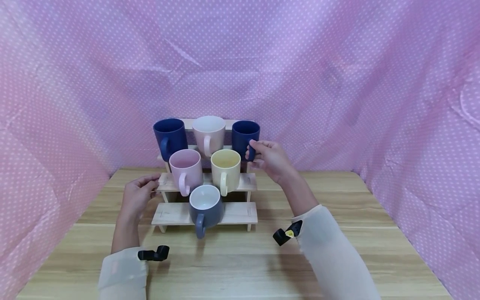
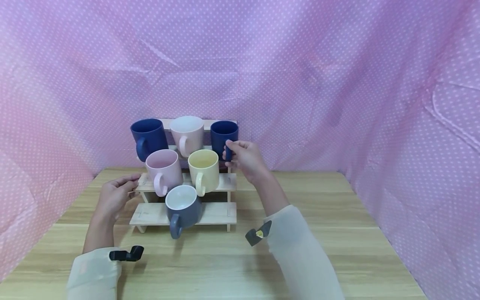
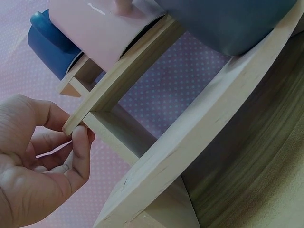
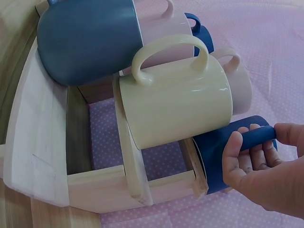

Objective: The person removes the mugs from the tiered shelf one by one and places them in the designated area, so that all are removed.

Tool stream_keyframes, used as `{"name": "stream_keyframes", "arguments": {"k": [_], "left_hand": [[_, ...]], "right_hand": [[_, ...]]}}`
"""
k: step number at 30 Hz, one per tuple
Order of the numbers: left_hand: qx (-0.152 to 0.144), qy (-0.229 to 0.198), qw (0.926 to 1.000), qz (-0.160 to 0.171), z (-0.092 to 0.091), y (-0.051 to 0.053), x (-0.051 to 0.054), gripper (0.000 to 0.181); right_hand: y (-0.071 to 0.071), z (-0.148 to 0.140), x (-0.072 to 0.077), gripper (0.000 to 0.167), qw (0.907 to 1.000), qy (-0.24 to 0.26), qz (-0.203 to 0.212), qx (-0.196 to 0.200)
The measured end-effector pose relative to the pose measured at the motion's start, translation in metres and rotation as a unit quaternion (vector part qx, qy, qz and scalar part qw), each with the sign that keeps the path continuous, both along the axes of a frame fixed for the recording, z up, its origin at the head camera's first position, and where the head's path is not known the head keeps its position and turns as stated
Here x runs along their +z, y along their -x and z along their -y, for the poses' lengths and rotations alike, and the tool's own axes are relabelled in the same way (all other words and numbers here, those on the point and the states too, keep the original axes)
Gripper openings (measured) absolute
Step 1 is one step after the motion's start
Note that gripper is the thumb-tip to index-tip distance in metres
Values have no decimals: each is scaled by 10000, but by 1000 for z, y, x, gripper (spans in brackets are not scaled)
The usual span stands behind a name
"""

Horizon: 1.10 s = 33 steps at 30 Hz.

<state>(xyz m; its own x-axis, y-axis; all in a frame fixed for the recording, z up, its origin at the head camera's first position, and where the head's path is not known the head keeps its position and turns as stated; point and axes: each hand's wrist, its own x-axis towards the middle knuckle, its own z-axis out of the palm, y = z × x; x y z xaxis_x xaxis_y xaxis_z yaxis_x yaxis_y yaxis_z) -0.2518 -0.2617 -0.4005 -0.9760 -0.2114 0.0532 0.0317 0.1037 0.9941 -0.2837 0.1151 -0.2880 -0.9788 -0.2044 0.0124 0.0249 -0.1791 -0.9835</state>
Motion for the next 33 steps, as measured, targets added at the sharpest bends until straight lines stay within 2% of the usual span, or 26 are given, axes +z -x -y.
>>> {"name": "stream_keyframes", "arguments": {"k": [12, 17, 22, 33], "left_hand": [[-41, -75, 10000, -2, 1, 1, -1, 42], [-54, -131, 9999, 41, 3, 2, -3, 43], [-83, -105, 9999, 12, 4, 1, -3, 43], [-89, -118, 9999, 39, 4, 1, -2, 43]], "right_hand": [[-1, -18, -2, 21, 9994, -80, -127, -326], [-3, -30, -5, 22, 9989, -164, -369, -256], [-6, -45, -9, 19, 9984, -105, -538, -135], [-8, -85, -15, 20, 9957, 224, -778, -445]]}}
